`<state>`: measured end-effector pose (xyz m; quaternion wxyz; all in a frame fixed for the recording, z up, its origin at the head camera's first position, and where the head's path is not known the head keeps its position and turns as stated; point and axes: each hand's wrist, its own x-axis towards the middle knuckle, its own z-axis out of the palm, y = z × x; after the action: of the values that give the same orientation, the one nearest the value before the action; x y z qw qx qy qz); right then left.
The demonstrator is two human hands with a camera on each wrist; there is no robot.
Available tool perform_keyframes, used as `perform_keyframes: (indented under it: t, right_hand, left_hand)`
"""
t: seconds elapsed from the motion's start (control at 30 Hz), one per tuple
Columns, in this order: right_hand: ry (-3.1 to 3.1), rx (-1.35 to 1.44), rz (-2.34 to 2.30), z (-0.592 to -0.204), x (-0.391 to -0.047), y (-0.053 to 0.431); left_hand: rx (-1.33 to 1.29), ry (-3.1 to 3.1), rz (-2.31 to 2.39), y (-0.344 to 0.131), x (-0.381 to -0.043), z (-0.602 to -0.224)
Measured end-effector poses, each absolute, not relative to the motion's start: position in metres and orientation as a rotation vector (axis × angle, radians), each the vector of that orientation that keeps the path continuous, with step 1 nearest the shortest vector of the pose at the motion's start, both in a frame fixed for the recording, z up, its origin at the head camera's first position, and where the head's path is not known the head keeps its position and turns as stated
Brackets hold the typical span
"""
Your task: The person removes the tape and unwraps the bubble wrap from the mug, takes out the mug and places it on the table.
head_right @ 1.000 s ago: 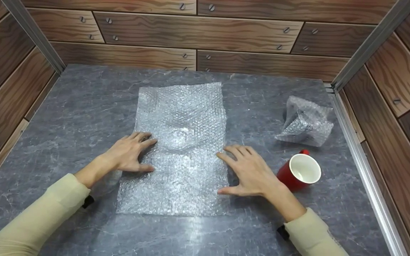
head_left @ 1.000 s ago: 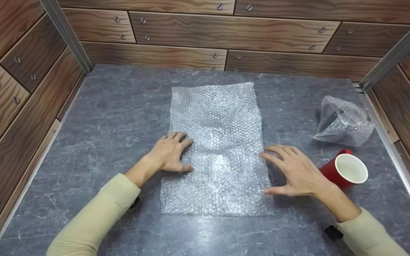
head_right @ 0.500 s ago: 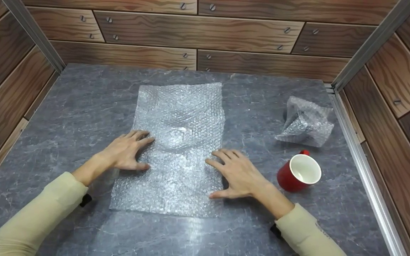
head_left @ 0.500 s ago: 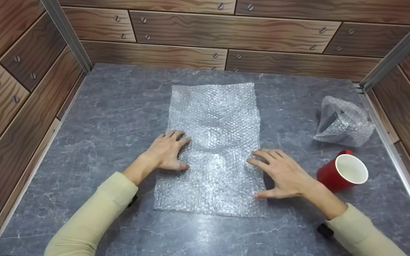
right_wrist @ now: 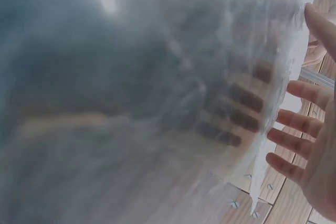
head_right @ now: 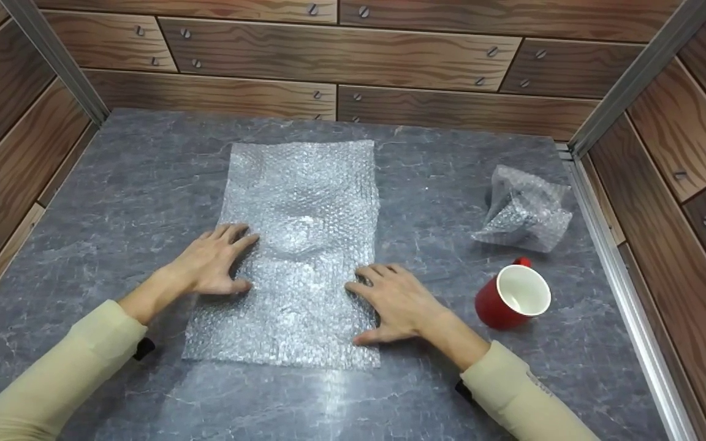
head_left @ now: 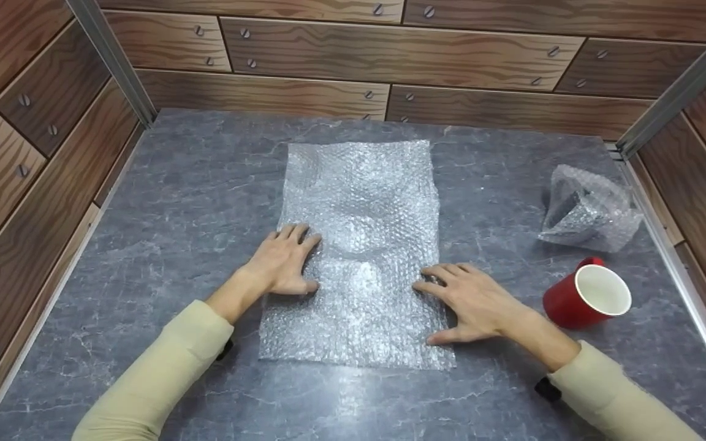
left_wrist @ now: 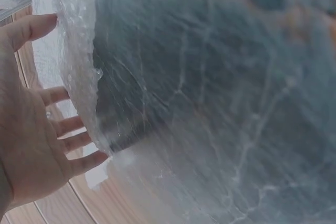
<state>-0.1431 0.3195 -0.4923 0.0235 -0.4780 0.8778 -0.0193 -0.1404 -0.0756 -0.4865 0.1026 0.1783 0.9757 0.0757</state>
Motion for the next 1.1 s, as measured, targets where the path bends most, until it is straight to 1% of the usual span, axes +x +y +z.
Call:
perform_keyframes:
  t: [0.2,0.6,0.9,1.1]
  right_hand:
    - [2.700,-1.478,-0.039,-0.490,-0.146,0.311]
    - [2.682,-1.526,0.038,-0.486,-0.158,0.283]
    - [2.664,-1.489,0.059,-0.484,-0.163,0.268]
    - [2.653,-1.475,0.073,-0.482,-0.168,0.254]
  left_hand:
    - [0.466,2.871,0.293,-0.074,-0.134,-0.484]
    - [0.342,2.861,0.362,-0.053,-0.111,-0.473]
    - [0.322,2.939,0.357,-0.041,-0.094,-0.473]
    - [0.355,2.962,0.344,-0.032,-0.086,-0.473]
